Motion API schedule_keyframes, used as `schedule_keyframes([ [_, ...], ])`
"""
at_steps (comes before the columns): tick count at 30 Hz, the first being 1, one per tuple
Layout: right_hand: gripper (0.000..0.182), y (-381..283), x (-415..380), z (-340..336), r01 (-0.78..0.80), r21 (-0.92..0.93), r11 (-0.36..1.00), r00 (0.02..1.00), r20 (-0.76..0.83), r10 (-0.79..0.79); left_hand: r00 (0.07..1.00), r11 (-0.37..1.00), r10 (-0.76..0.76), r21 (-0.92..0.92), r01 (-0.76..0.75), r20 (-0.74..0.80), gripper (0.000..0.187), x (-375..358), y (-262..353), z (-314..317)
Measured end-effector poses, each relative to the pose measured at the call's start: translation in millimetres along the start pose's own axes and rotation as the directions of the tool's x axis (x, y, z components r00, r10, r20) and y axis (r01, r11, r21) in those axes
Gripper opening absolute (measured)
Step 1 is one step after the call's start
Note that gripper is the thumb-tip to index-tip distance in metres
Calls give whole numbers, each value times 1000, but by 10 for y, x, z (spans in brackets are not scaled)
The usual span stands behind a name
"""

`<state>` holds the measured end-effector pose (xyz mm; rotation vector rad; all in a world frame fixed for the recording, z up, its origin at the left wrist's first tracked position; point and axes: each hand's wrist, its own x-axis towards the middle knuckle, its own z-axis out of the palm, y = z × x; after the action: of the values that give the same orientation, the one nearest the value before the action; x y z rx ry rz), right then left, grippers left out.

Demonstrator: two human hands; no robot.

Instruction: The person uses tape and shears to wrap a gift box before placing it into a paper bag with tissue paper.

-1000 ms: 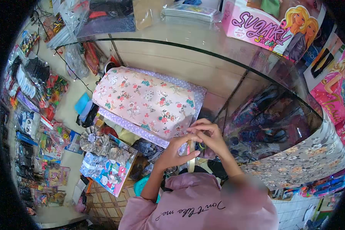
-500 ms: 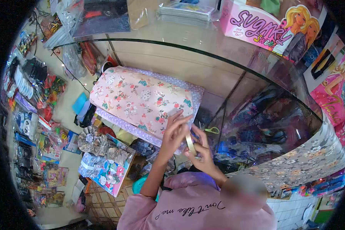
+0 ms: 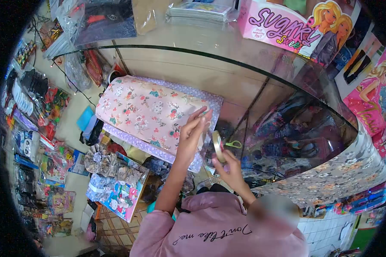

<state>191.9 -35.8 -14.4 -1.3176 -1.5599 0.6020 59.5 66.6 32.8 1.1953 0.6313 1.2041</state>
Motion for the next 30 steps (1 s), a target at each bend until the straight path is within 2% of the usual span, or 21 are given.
schedule_keyframes([
  [4, 25, -112, 84, -146, -108, -16, 994, 992, -64, 107, 998, 993, -8, -117, 2, -56, 36, -10, -29, 48],
  [5, 27, 99, 29, -86, -120, -103, 987, 990, -92, 111, 997, 989, -15, -147, 4, -77, 36, -22, -53, 53],
  [8, 28, -30, 48, -175, -360, -282, 889, 924, 24, 382, 997, 998, 58, 5, -58, -58, 37, -84, -47, 89],
  [9, 27, 48, 44, -157, -230, -254, 940, 973, -37, 228, 997, 996, 52, -66, -55, -54, 37, -93, -67, 89],
  [12, 25, 183, 114, -196, 64, -252, 966, 998, 24, -60, 993, 995, 42, -86, -51, -110, 36, -152, -38, 39],
  [13, 23, 289, 107, -214, 40, -232, 972, 993, 114, -14, 990, 997, 57, -46, -63, -126, 36, -172, -39, 19],
  [16, 17, 515, 142, -204, 234, -218, 947, 970, 119, -212, 980, 985, 134, 129, -116, -144, 35, -278, -20, -47],
  [18, 16, 483, 213, -267, 195, -226, 954, 974, 156, -162, 972, 936, 213, 308, -172, -104, 34, -359, 36, -53],
  [21, 16, 566, 388, -310, 149, -261, 954, 983, 148, -113, 938, 764, 347, 578, -287, 8, 37, -424, -161, -81],
  [24, 18, 664, 489, -311, 168, -324, 931, 985, 93, -145, 935, 736, 348, 596, -321, 74, 43, -434, -230, 64],
  [25, 18, 727, 508, -298, 191, -338, 922, 981, 95, -169, 943, 765, 330, 570, -299, 53, 37, -426, -274, 103],
  [28, 19, 929, 523, -242, 213, -408, 887, 977, 73, -202, 956, 821, 252, 489, -295, 153, 33, -398, -455, 57],
  [29, 20, 987, 516, -232, 211, -435, 875, 977, 61, -206, 955, 901, 273, 318, -295, 113, 26, -391, -529, 86],
  [30, 22, 974, 532, -245, 161, -436, 885, 987, 45, -157, 953, 907, 288, 294, -303, 95, 27, -405, -509, 103],
])
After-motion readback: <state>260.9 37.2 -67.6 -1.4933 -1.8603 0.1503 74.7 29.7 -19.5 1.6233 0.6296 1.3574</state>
